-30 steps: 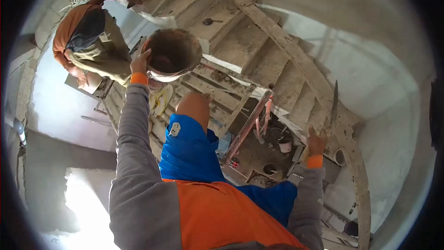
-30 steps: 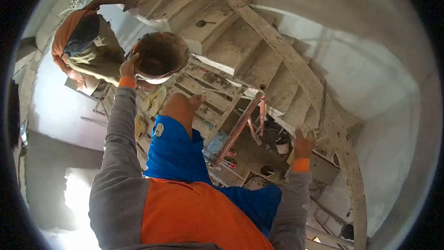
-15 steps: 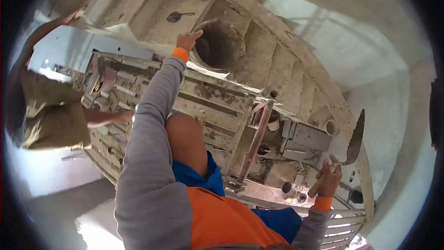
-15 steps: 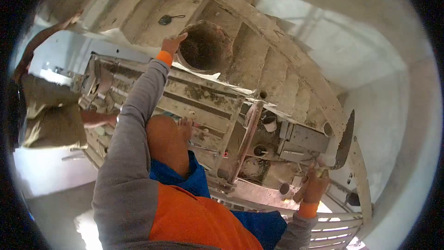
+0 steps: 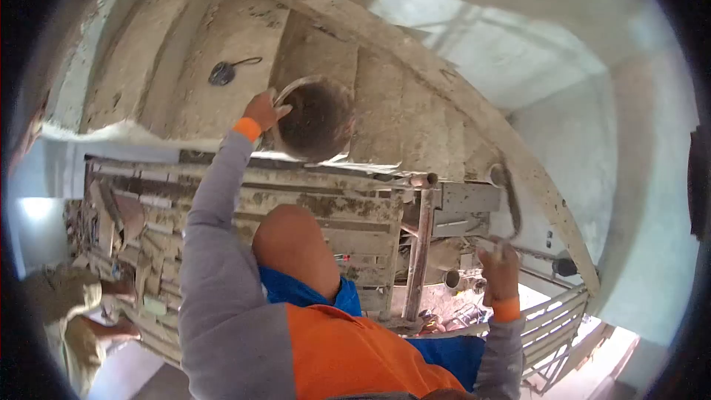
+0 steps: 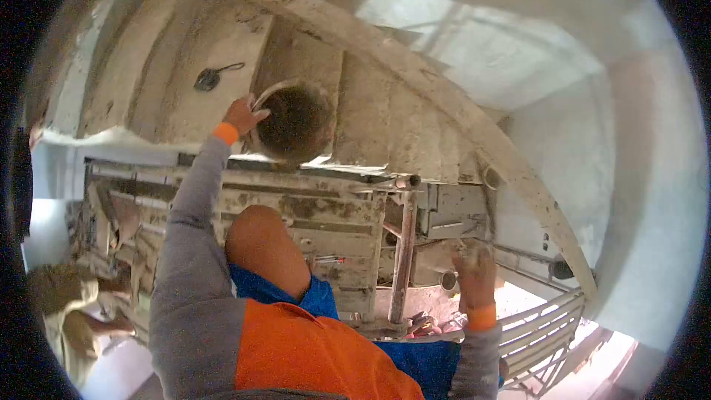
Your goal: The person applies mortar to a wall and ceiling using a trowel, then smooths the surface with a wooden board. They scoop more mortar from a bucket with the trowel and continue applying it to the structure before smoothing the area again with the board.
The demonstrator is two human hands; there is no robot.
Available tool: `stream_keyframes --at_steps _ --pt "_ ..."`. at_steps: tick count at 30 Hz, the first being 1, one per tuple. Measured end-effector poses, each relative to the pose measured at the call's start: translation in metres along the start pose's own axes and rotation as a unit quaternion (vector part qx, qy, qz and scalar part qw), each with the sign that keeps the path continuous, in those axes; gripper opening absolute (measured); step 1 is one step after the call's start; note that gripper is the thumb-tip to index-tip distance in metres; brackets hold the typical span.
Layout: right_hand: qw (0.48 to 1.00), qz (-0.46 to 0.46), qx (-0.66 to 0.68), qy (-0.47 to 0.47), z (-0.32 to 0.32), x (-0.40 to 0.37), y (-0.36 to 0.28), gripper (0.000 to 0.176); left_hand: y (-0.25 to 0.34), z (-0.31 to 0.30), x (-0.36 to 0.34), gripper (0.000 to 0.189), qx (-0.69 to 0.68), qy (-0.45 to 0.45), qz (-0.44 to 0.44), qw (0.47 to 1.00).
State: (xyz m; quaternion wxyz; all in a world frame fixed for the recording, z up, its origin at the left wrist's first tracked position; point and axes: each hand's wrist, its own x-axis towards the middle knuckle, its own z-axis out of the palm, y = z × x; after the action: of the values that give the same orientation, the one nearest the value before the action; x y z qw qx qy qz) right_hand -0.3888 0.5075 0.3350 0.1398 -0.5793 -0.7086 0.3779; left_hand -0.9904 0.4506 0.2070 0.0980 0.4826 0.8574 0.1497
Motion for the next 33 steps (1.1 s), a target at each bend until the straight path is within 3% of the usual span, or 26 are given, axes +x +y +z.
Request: stream_keyframes --at_steps 2,3,4,5,6,7,8,9,10,12,14,17,18,21,23,24,27,29,31,33 --pt "0.987 -0.101 -0.126 -0.001 0.017 0.03 -0.011 0.039 0.002 -0.014 -0.001 0.05 0.132 -0.086 -0.004 0.988" --pt "0.962 -0.161 -0.218 0.026 0.026 0.048 -0.027 0.045 -0.037 0.021 0.002 0.053 0.143 -0.01 0.056 0.988" --pt "0.98 -0.082 -0.182 -0.013 0.035 0.067 -0.031 0.049 -0.048 0.029 -0.005 0.059 0.091 0.043 0.09 0.991" --pt "0.978 -0.082 -0.193 -0.014 0.044 0.089 -0.036 0.051 -0.102 0.081 0.012 0.06 0.063 0.065 0.156 0.984" --pt "0.974 -0.026 -0.225 0.005 0.052 0.108 -0.053 0.053 -0.083 0.064 0.007 0.06 -0.039 0.034 0.075 0.996" --pt "0.965 -0.046 -0.252 -0.058 0.061 0.146 -0.035 0.055 -0.058 0.041 0.0 0.061 -0.139 0.021 -0.011 0.99" --pt "0.945 -0.123 -0.3 -0.045 0.072 0.175 -0.011 0.058 -0.033 0.011 -0.003 0.065 -0.135 -0.014 -0.011 0.991" --pt "0.969 -0.024 -0.245 -0.025 0.065 0.177 -0.055 0.059 -0.056 0.042 0.005 0.065 -0.126 0.039 -0.007 0.991" --pt "0.958 -0.025 -0.286 -0.013 0.069 0.191 -0.064 0.053 -0.07 0.059 0.007 0.064 -0.088 0.096 0.002 0.991" --pt "0.958 0.035 -0.284 -0.027 0.07 0.215 -0.079 0.048 -0.072 0.071 0.005 0.047 -0.188 0.168 -0.042 0.967" --pt "0.956 0.073 -0.281 -0.043 0.068 0.223 -0.097 0.045 -0.067 0.056 0.004 0.032 -0.121 0.151 0.012 0.981" --pt "0.949 0.089 -0.297 -0.066 0.076 0.238 -0.096 0.043 -0.03 0.016 -0.004 0.029 -0.13 0.139 0.004 0.982" --pt "0.945 0.089 -0.305 -0.071 0.08 0.242 -0.092 0.042 -0.065 0.064 0.006 0.028 -0.131 0.234 0.068 0.961" --pt "0.933 0.063 -0.347 -0.065 0.089 0.248 -0.089 0.036 -0.093 0.109 0.023 0.027 -0.044 0.327 0.038 0.943" --pt "0.929 0.067 -0.355 -0.08 0.087 0.25 -0.097 0.03 -0.065 0.056 0.017 0.056 -0.076 0.07 -0.105 0.989" --pt "0.927 0.089 -0.353 -0.094 0.08 0.251 -0.103 0.027 -0.04 0.029 0.012 0.072 -0.089 -0.064 -0.174 0.979" --pt "0.92 0.091 -0.363 -0.114 0.081 0.249 -0.11 0.022 -0.027 0.007 0.013 0.071 -0.06 -0.113 -0.153 0.98" --pt "0.914 0.071 -0.381 -0.124 0.09 0.249 -0.114 0.02 -0.052 0.033 0.018 0.064 -0.055 -0.084 -0.109 0.989" --pt "0.899 0.054 -0.411 -0.139 0.096 0.248 -0.117 0.019 -0.064 0.048 0.016 0.048 -0.067 0.003 -0.036 0.997" --pt "0.91 0.091 -0.385 -0.128 0.105 0.256 -0.106 0.019 -0.056 0.044 0.01 0.028 -0.099 0.153 0.066 0.981"
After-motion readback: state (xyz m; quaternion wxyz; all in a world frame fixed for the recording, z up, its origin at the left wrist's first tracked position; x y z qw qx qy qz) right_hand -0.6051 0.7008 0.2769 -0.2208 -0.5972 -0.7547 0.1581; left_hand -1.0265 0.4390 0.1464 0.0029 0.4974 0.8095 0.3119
